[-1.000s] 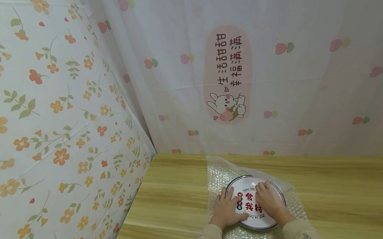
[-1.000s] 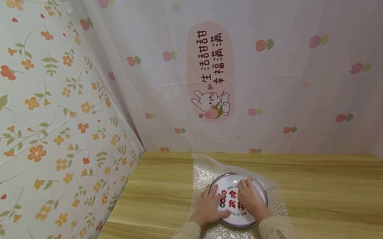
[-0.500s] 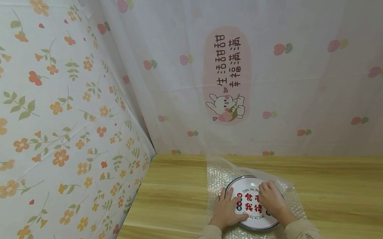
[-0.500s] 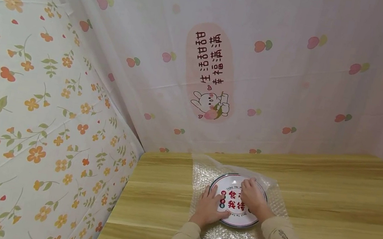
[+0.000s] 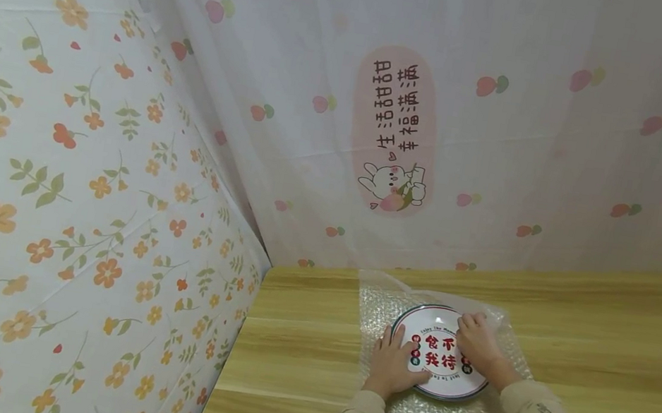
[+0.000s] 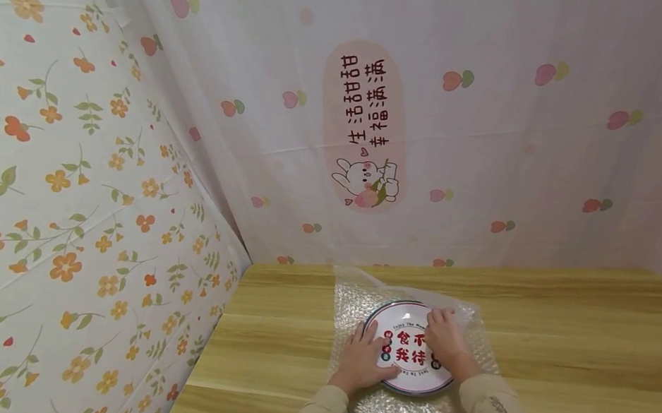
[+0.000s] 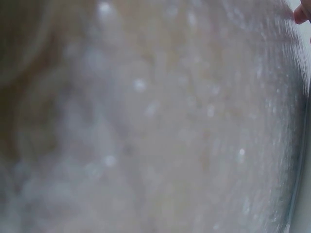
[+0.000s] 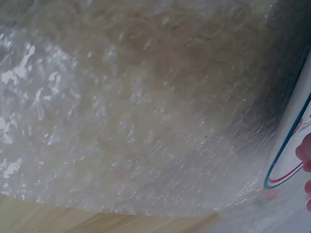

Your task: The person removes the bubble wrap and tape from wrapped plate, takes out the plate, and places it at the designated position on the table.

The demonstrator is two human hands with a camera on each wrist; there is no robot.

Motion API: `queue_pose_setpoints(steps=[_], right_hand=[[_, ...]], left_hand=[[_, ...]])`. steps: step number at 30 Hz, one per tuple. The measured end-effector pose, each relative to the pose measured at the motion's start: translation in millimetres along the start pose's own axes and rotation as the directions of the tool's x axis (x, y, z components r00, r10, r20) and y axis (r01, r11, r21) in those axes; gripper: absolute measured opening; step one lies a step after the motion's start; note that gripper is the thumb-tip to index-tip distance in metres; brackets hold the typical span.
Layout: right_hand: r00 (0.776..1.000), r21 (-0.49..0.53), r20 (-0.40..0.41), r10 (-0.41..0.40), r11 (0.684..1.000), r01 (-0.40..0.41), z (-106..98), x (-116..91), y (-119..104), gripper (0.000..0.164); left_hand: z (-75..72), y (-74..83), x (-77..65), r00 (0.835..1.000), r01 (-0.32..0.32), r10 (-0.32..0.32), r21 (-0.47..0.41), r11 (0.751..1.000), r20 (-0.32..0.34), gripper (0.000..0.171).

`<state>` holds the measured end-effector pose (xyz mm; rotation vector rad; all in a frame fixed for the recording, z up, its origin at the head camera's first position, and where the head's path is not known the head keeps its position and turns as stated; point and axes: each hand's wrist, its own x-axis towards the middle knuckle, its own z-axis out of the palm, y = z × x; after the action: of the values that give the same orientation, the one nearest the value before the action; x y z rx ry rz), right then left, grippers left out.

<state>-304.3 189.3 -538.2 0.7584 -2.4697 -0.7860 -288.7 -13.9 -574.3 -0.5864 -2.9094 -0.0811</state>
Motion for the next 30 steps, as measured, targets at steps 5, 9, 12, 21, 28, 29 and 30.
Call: queue_pose_setpoints(steps=[5, 9, 12, 21, 28, 29, 30], right_hand=[[0.999, 0.034, -0.031, 0.034, 0.999, -0.033, 8.4, -3.2, 4.5, 0.019], [0.998, 0.046, -0.033, 0.057, 0.997, -0.055, 14.3, -4.2, 7.1, 0.020], [0.998, 0.053, -0.004, 0.069, 0.996, -0.069, 16.5, -4.5, 7.8, 0.022], [0.995, 0.079, -0.012, 0.099, 0.992, -0.098, 15.0, -6.8, 10.8, 0.016], [0.993, 0.135, -0.019, 0.115, 0.985, -0.111, 17.9, -10.9, 13.4, 0.022], [0.993, 0.139, -0.025, 0.117, 0.984, -0.112, 18.3, -11.4, 13.7, 0.024], [0.992, 0.142, -0.031, 0.118, 0.983, -0.113, 18.8, -12.0, 14.1, 0.025]], left_hand=[[0.7, -0.7, 0.1, 1.000, 0.004, -0.004, -0.003, 1.000, 0.003, 0.063], [2.2, -1.7, 0.7, 1.000, 0.005, -0.005, -0.006, 1.000, 0.007, 0.063], [2.9, -1.5, 1.2, 1.000, 0.003, -0.003, -0.009, 1.000, 0.022, 0.064], [4.9, -0.2, 1.6, 0.999, 0.031, -0.030, -0.025, 0.999, 0.044, 0.065], [7.1, -0.2, 2.0, 0.998, 0.035, -0.033, -0.041, 0.999, 0.050, 0.065], [8.0, -0.6, 2.2, 0.998, 0.034, -0.032, -0.044, 0.998, 0.046, 0.066], [8.8, -1.0, 2.4, 0.999, 0.033, -0.031, -0.043, 0.999, 0.042, 0.066]])
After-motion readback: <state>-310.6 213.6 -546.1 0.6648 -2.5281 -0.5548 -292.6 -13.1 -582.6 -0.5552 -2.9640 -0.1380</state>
